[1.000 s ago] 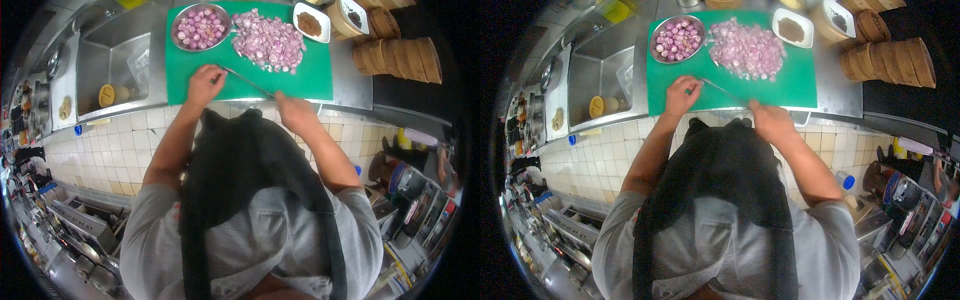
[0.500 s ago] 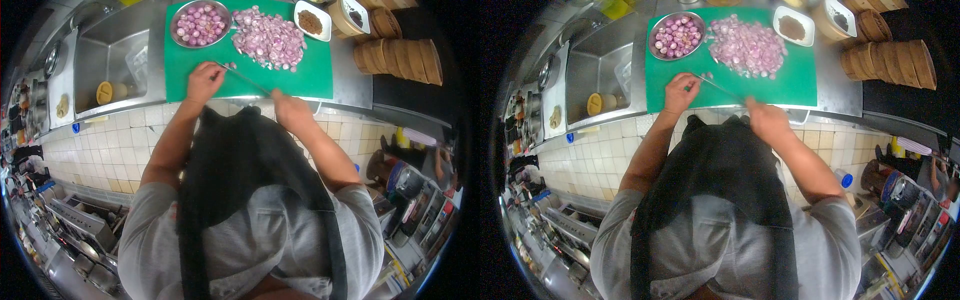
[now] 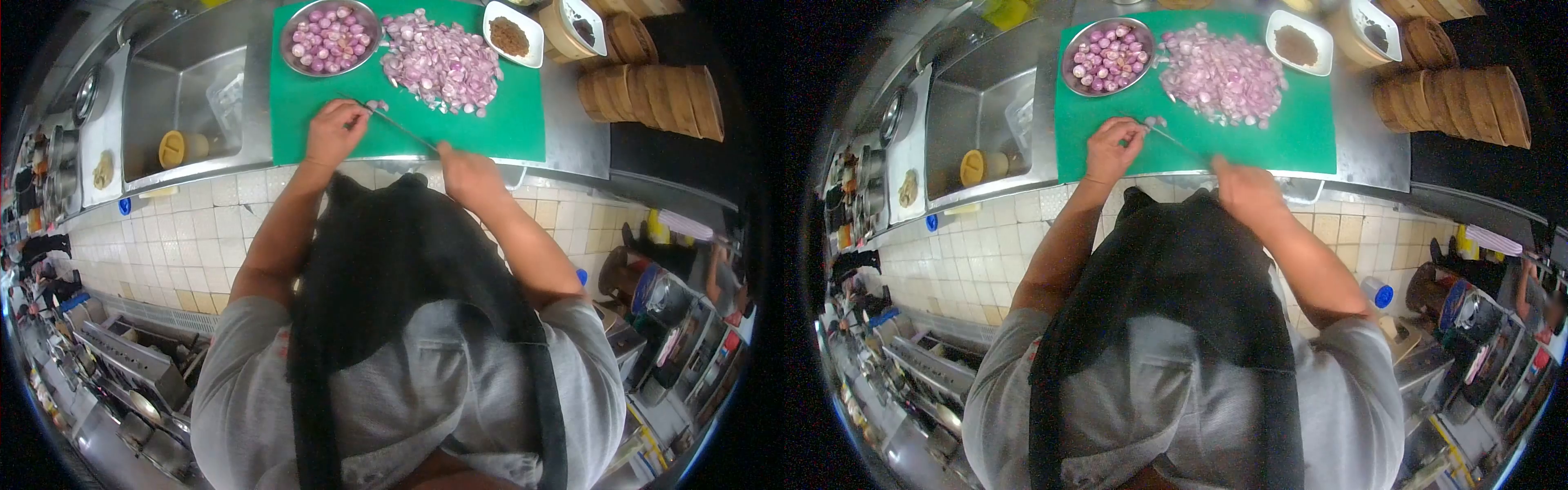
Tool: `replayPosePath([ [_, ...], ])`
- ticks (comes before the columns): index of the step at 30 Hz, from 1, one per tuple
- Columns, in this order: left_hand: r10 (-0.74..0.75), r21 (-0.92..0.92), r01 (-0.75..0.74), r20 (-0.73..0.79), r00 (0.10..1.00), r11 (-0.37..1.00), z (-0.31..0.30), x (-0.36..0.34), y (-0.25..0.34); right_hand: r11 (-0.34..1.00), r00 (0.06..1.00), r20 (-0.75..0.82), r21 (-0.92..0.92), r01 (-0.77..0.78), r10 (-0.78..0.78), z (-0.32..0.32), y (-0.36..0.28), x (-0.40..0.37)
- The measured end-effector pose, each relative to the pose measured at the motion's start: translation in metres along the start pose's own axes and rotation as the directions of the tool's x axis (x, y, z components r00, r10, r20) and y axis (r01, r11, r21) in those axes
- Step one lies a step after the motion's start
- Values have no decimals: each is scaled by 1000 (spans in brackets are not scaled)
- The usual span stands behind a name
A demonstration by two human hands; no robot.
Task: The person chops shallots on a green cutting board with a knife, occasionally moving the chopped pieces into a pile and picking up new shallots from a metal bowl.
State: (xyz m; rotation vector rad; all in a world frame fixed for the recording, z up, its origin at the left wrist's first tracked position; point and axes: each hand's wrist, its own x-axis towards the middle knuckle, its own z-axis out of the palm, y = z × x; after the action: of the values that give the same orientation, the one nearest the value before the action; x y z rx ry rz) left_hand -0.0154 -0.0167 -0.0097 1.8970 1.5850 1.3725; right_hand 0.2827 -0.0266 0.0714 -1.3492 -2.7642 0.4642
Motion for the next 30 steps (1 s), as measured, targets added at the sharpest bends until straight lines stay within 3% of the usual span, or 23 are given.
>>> replayPosePath([
  [4,7,15,-7,-9,1000,1000,4,-1,-1,999,1000,4,29,-16,16,0,-2,-6],
  [8,-14,31,14,-2,1000,999,1,1,4,990,979,165,58,-127,116,18,5,5],
  [13,-4,-10,4,-26,1000,1000,4,2,3,982,941,297,45,-186,164,-8,-2,14],
  [22,-49,10,49,-6,999,999,7,-2,-2,979,958,236,79,-188,164,-20,-2,6],
  [30,-54,26,54,-7,999,998,9,6,6,979,958,244,104,-178,148,10,9,3],
])
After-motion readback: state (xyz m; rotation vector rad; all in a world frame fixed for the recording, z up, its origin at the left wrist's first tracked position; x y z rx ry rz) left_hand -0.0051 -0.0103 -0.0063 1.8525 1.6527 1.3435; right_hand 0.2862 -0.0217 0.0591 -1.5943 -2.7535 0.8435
